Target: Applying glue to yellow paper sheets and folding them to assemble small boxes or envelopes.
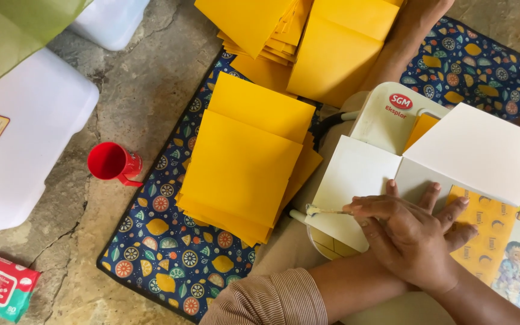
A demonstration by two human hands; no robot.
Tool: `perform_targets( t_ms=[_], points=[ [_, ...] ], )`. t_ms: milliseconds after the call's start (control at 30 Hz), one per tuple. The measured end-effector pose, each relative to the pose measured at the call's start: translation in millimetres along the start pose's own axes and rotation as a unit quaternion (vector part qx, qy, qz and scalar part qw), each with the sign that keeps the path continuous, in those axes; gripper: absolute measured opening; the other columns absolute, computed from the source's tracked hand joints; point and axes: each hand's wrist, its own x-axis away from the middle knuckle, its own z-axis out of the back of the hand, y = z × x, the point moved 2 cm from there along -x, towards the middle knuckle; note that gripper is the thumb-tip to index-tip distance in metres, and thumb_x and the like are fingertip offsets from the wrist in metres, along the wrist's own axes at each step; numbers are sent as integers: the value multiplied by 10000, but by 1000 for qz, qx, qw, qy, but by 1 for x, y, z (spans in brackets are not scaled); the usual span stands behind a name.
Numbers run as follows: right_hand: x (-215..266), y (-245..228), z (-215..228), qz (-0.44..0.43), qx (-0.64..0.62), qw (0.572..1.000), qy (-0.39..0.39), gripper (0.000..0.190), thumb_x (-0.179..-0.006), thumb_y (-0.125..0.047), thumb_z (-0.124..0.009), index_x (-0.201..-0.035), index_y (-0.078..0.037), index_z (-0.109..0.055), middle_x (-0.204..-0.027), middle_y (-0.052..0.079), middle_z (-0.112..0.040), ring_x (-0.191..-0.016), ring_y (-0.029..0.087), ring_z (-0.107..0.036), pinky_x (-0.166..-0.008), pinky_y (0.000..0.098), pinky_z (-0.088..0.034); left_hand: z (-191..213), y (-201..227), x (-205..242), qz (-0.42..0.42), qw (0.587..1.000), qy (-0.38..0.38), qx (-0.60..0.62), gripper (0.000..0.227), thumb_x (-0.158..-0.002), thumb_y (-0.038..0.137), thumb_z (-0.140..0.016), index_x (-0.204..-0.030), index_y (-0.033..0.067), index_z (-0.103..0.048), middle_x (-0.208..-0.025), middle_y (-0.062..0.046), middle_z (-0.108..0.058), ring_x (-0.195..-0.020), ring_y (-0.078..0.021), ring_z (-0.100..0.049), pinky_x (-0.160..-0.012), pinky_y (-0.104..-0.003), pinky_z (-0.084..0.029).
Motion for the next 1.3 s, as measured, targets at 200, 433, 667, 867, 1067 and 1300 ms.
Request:
perform_targets(
  t_ms=[200,433,667,867,1067,1300],
  points=[
    [-4,15,14,-28,59,997,37,154,-925,-17,-684,-1065,-40,-624,-1061,84,-774,-966,205,-766,-864,323,-575,28,-7,4,70,968,-18,241,391,-1105,589,-489,-1385,328,-570,-1534,0,-513,-1495,-240,-371,-1283,-566,-199],
    [-39,48,22,-69,26,989,126,78,-1071,-25,-671,-1117,-1,-613,-1086,112,-770,-1016,160,-764,-857,270,-607,90,-24,-19,27,972,-156,176,954,-739,735,-613,-1514,203,-450,-1633,-144,-313,-1556,-381,-168,-1163,-773,-23],
    [-39,43,19,-68,42,988,132,76,-1046,-16,-686,-1113,-2,-653,-1076,127,-775,-994,183,-767,-837,282,-601,79,-20,-13,32,970,-131,205,726,-820,672,-603,-1421,269,-536,-1589,-93,-382,-1521,-327,-257,-1201,-651,-128],
    [-13,25,8,-52,2,998,22,133,-920,-33,-692,-1051,-38,-667,-1057,86,-794,-834,184,-774,-761,303,-594,17,-4,-2,33,982,-39,184,397,-998,594,-577,-1287,326,-616,-1553,-19,-468,-1491,-267,-360,-1277,-504,-236],
    [9,9,15,4,-15,1000,-3,202,-918,-17,-683,-1119,-36,-662,-1065,90,-753,-1031,194,-736,-1085,410,-513,9,-6,5,28,984,55,168,402,-1023,583,-498,-1353,388,-618,-1615,22,-446,-1560,-317,-307,-1314,-576,-181],
    [18,12,25,16,-46,998,-29,215,-902,-18,-678,-1110,-20,-621,-1097,122,-751,-1083,234,-734,-1035,389,-522,37,-6,0,31,994,37,102,491,-972,622,-472,-1406,446,-619,-1642,59,-454,-1620,-332,-272,-1289,-747,-89]
  ],
)
